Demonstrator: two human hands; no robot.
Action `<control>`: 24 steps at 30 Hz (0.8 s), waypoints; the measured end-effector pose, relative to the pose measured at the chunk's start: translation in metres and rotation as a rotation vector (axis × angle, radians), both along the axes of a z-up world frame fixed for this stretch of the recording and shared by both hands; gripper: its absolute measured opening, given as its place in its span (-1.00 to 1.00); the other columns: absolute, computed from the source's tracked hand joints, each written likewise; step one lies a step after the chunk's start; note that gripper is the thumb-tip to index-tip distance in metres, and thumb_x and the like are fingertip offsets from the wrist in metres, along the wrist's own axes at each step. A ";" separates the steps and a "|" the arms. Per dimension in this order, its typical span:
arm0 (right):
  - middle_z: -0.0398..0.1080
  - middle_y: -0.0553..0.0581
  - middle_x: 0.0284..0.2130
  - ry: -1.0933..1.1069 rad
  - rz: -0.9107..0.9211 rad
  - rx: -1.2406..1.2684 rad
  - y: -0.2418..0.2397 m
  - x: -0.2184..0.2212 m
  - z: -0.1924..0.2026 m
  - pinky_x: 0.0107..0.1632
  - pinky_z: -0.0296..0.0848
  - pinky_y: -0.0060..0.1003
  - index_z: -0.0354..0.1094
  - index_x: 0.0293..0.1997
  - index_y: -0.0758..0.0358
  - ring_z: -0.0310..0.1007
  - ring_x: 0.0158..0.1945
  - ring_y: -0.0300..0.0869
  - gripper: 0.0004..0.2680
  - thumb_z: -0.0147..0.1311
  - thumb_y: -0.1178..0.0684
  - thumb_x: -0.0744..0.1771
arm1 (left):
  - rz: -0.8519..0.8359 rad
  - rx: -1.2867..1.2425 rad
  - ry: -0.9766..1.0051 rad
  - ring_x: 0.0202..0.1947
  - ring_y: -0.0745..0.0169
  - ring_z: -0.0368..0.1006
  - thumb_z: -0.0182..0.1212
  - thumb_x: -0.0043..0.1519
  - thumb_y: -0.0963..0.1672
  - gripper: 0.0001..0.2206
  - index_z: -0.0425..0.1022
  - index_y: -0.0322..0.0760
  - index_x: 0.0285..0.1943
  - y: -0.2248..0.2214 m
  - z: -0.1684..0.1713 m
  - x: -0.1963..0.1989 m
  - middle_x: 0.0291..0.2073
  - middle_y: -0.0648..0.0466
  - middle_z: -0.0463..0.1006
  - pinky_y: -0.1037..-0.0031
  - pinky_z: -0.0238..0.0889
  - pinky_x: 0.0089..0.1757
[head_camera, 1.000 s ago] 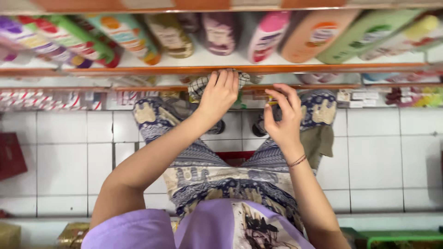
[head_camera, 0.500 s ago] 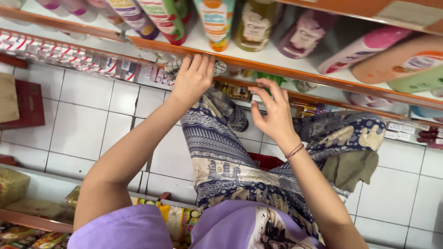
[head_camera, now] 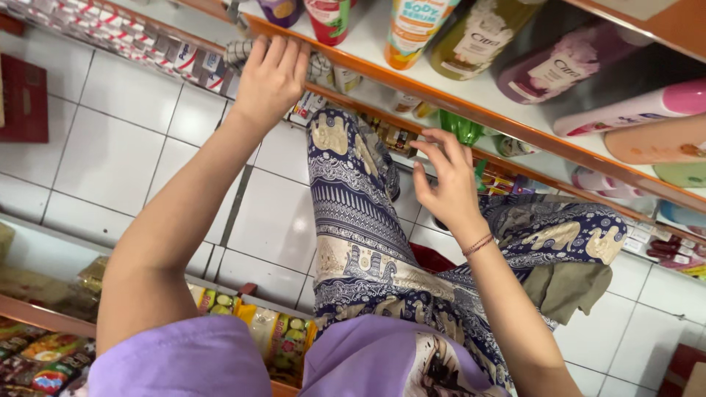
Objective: The person cleans the front edges of retail shelves using a spray bottle and a cloth. They spray the shelf edge and wipe it down, moving along the aisle to clean multiple sections.
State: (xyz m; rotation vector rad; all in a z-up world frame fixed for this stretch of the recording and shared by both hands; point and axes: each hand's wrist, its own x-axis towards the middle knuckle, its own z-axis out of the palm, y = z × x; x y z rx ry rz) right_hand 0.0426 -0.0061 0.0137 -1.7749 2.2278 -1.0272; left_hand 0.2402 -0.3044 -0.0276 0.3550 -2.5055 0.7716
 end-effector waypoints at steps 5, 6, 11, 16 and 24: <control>0.36 0.14 0.15 0.007 0.032 -0.004 -0.003 0.000 -0.001 0.24 0.32 -0.07 0.46 0.06 0.21 0.40 0.12 0.03 -0.75 0.14 0.21 0.28 | 0.049 0.007 0.007 0.08 0.00 0.35 0.13 0.29 -0.15 -0.67 0.47 -0.52 0.17 -0.012 -0.008 0.012 -0.02 -0.10 0.49 0.17 0.22 0.17; 0.36 0.14 0.14 0.014 0.036 -0.007 -0.004 0.000 -0.002 0.24 0.32 -0.07 0.46 0.06 0.22 0.40 0.13 0.03 -0.75 0.14 0.21 0.28 | 0.050 0.021 0.010 0.10 -0.02 0.35 0.13 0.31 -0.15 -0.68 0.47 -0.53 0.17 -0.014 -0.011 0.014 -0.01 -0.11 0.49 0.16 0.22 0.18; 0.36 0.15 0.14 0.007 0.019 -0.018 -0.006 0.001 -0.004 0.24 0.32 -0.08 0.46 0.06 0.22 0.38 0.14 0.07 -0.75 0.13 0.21 0.28 | 0.143 0.050 0.056 0.13 -0.08 0.34 0.08 0.27 -0.20 -0.65 0.43 -0.56 0.20 -0.030 -0.024 0.027 0.03 -0.16 0.46 0.12 0.19 0.19; 0.37 0.16 0.13 -0.025 0.014 -0.021 -0.010 0.005 -0.009 0.21 0.31 -0.09 0.45 0.05 0.24 0.37 0.15 0.06 -0.75 0.13 0.23 0.27 | 0.370 0.151 0.275 0.16 -0.15 0.28 0.13 0.20 -0.27 -0.59 0.38 -0.58 0.27 -0.033 -0.013 0.052 0.18 -0.17 0.40 0.06 0.16 0.21; 0.38 0.13 0.18 -0.506 0.065 -0.010 -0.014 0.014 -0.031 0.34 0.33 -0.17 0.37 0.20 0.21 0.37 0.30 -0.07 -0.69 0.14 0.15 0.31 | 0.013 1.244 0.844 0.18 -0.10 0.33 0.30 0.04 -0.26 -0.49 0.40 -0.46 0.24 0.087 -0.007 0.050 0.08 -0.17 0.37 0.23 0.19 0.23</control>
